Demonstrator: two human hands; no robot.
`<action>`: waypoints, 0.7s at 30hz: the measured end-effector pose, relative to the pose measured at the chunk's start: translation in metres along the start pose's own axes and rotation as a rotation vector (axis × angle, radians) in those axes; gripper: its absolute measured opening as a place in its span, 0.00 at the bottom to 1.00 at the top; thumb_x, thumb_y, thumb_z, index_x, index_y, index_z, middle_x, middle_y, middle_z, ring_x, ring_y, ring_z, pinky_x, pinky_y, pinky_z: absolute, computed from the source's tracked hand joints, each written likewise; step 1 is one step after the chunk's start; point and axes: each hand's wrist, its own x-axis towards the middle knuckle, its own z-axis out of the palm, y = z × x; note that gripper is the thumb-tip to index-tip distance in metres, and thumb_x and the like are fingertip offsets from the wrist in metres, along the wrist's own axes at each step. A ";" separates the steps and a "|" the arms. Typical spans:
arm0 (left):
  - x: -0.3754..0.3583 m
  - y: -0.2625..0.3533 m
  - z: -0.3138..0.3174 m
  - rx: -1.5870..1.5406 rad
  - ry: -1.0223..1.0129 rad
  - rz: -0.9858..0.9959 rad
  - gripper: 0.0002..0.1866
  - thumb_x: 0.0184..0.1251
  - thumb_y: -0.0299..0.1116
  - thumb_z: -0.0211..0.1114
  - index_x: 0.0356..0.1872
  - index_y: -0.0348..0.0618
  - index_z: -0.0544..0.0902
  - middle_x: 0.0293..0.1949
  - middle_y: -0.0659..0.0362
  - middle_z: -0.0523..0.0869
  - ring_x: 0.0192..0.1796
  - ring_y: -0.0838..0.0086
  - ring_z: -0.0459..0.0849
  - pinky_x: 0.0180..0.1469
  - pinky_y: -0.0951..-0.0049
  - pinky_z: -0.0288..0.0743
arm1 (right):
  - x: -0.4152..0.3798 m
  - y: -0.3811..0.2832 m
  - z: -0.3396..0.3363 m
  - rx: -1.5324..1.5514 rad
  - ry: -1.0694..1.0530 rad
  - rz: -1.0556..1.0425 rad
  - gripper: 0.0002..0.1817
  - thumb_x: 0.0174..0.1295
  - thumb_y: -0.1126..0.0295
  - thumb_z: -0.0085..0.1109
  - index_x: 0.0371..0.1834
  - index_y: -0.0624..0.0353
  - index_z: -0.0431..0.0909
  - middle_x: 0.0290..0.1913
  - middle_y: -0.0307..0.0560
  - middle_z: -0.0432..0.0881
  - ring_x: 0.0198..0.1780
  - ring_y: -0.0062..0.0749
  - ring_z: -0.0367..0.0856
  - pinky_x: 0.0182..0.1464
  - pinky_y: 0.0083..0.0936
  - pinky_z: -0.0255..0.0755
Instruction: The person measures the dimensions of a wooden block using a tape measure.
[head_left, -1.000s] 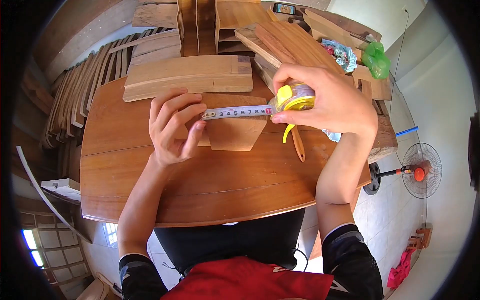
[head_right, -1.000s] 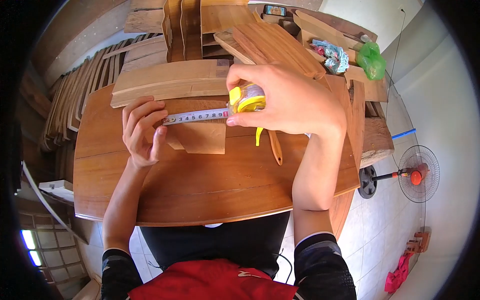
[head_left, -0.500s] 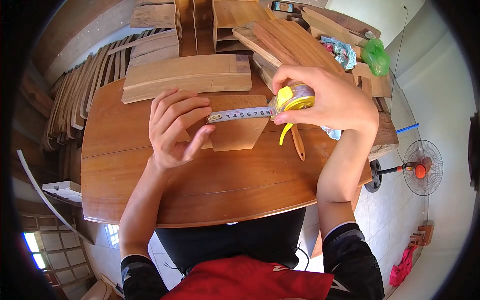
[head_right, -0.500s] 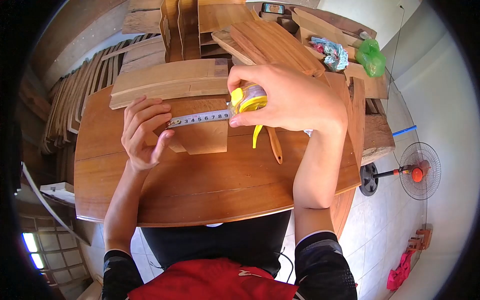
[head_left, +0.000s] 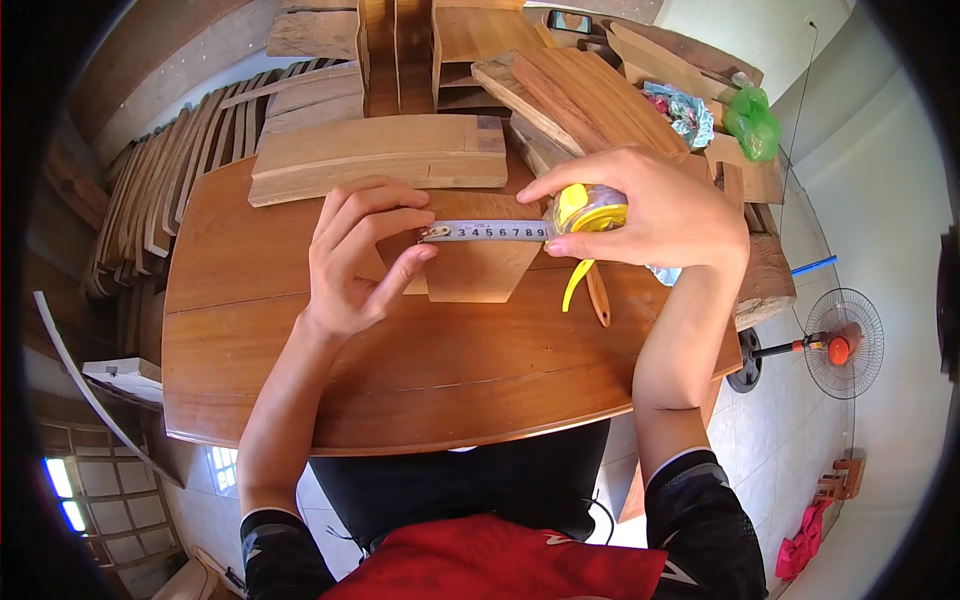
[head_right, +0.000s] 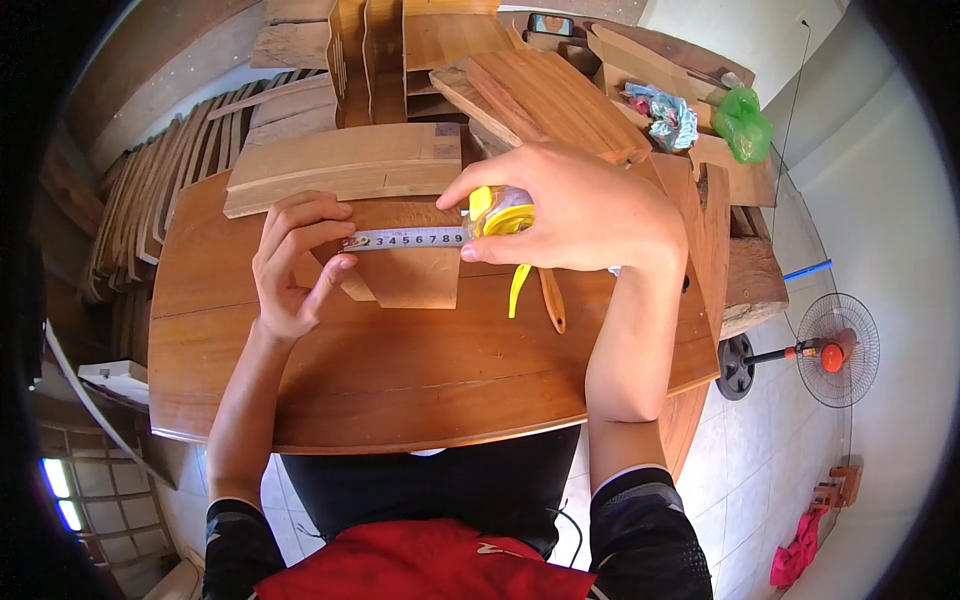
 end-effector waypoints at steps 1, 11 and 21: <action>0.001 0.000 -0.001 -0.016 -0.022 -0.008 0.14 0.64 0.32 0.76 0.46 0.36 0.87 0.50 0.49 0.89 0.56 0.53 0.85 0.60 0.56 0.79 | 0.001 0.001 0.000 -0.009 0.004 -0.005 0.24 0.63 0.61 0.77 0.61 0.54 0.87 0.47 0.47 0.91 0.46 0.35 0.89 0.51 0.29 0.80; 0.002 -0.008 -0.006 -0.015 -0.016 0.005 0.08 0.67 0.25 0.68 0.46 0.36 0.84 0.50 0.49 0.88 0.55 0.55 0.83 0.58 0.60 0.76 | 0.008 -0.011 0.013 0.017 0.072 0.003 0.23 0.59 0.59 0.77 0.52 0.63 0.88 0.41 0.59 0.91 0.43 0.50 0.91 0.49 0.36 0.82; -0.005 -0.027 -0.013 -0.051 -0.030 -0.026 0.09 0.77 0.28 0.54 0.49 0.33 0.78 0.53 0.43 0.82 0.58 0.52 0.80 0.65 0.53 0.71 | 0.019 -0.024 0.022 -0.080 0.153 -0.043 0.21 0.60 0.58 0.77 0.49 0.63 0.87 0.39 0.56 0.91 0.41 0.51 0.90 0.46 0.37 0.81</action>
